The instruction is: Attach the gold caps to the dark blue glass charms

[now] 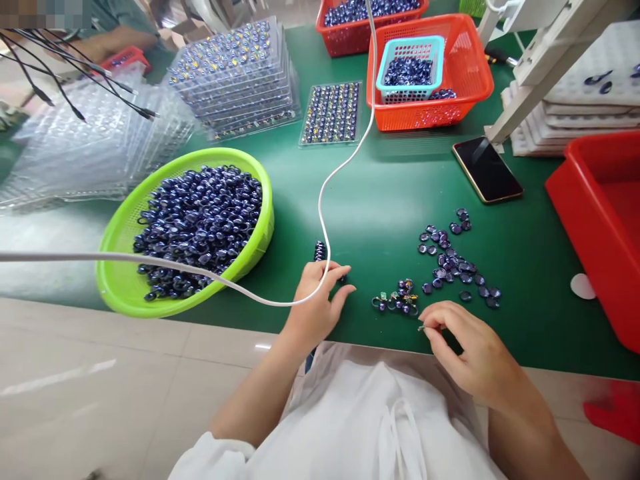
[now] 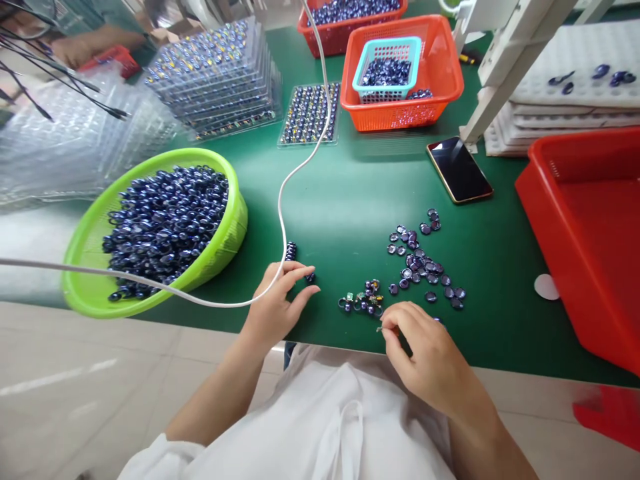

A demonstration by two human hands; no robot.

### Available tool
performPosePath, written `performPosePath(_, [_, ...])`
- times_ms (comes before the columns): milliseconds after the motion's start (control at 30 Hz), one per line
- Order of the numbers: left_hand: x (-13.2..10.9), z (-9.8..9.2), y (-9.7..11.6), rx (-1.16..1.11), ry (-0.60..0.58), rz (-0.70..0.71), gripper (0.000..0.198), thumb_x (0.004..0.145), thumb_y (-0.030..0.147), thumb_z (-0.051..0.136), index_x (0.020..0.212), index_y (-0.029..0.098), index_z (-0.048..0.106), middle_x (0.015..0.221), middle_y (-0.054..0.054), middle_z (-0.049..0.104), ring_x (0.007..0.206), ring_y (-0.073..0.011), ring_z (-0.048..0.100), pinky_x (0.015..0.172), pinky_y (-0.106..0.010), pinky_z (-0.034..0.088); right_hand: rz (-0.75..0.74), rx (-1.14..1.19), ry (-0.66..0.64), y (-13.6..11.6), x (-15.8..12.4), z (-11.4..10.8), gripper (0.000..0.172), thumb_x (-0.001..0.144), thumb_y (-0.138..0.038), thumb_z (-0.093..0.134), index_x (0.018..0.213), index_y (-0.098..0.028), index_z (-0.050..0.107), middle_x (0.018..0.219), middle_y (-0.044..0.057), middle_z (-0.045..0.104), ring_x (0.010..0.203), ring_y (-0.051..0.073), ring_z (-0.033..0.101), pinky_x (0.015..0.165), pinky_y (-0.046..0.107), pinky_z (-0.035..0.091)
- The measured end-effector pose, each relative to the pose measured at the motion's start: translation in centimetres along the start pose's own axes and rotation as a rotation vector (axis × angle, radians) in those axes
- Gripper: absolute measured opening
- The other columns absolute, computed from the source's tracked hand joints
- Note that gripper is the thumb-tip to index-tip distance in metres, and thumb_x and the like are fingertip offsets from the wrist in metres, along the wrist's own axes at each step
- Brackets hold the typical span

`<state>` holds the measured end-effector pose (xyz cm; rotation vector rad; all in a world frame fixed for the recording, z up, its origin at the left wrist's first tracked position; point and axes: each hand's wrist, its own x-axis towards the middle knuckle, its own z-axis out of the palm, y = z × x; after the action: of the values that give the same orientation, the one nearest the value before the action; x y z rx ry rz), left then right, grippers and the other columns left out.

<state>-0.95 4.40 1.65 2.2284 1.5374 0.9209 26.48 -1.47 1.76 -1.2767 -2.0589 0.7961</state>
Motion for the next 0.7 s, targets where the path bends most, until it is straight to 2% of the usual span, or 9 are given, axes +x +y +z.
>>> performPosePath(100, [0.7,0.1,-1.5,0.193,-0.093,0.037,0.022,0.088,0.018,0.069,0.110,0.017,0.069,0.105,-0.012,0.066,0.100,-0.0275,0.063,0.086,-0.043,0.057,0.005,0.012,-0.001,0.3,0.7,0.7,0.017,0.093,-0.007,0.051,0.096,-0.023,0.050,0.097,0.006,0.062,0.093,0.021,0.061,0.080,0.037,0.051])
performPosePath(167, [1.0,0.4,-1.9,0.219,-0.155,0.055,0.017,0.090,0.015,0.065,0.106,0.016,0.069,0.101,-0.011,0.067,0.097,-0.0265,0.064,0.083,-0.041,0.058,-0.025,0.047,0.000,0.4,1.6,1.9,0.018,0.093,-0.005,0.049,0.095,-0.023,0.050,0.096,0.005,0.062,0.093,0.020,0.060,0.082,0.038,0.051])
performPosePath(267, [1.2,0.8,-2.0,0.225,-0.189,0.073,0.014,0.092,0.015,0.061,0.104,0.017,0.068,0.098,-0.010,0.068,0.094,-0.0255,0.065,0.081,-0.038,0.057,-0.098,0.113,0.082,0.4,2.9,3.2,0.021,0.092,-0.004,0.050,0.096,-0.024,0.051,0.094,0.004,0.063,0.093,0.020,0.060,0.087,0.041,0.050])
performPosePath(400, [1.3,0.8,-2.1,0.240,-0.175,0.105,0.011,0.094,0.016,0.057,0.100,0.016,0.066,0.098,-0.011,0.070,0.092,-0.0258,0.066,0.077,-0.037,0.057,-0.089,0.144,0.199,0.3,2.3,2.3,0.022,0.089,-0.004,0.054,0.098,-0.024,0.055,0.098,0.004,0.066,0.095,0.020,0.063,0.085,0.039,0.052])
performPosePath(500, [1.5,0.6,-2.1,0.241,-0.174,0.131,0.010,0.096,0.015,0.054,0.097,0.017,0.063,0.098,-0.011,0.072,0.089,-0.0259,0.066,0.078,-0.039,0.057,0.023,0.092,0.388,0.4,0.1,1.0,0.019,0.087,-0.007,0.060,0.098,-0.023,0.060,0.102,0.006,0.068,0.099,0.022,0.065,0.086,0.040,0.053])
performPosePath(633, [1.4,0.4,-2.0,0.222,-0.152,0.135,0.008,0.095,0.013,0.053,0.098,0.018,0.060,0.100,-0.010,0.074,0.091,-0.0257,0.067,0.081,-0.040,0.057,0.271,0.127,0.874,1.0,-3.3,1.0,0.010,0.086,-0.017,0.066,0.094,-0.021,0.061,0.100,0.008,0.068,0.100,0.025,0.066,0.086,0.044,0.054])
performPosePath(700, [1.3,0.5,-1.9,0.197,-0.137,0.128,0.009,0.095,0.012,0.054,0.099,0.018,0.059,0.101,-0.010,0.074,0.094,-0.0253,0.067,0.083,-0.040,0.057,0.342,0.122,0.954,1.2,-4.7,1.8,0.011,0.086,-0.021,0.068,0.094,-0.020,0.060,0.102,0.009,0.068,0.102,0.027,0.067,0.089,0.048,0.053])
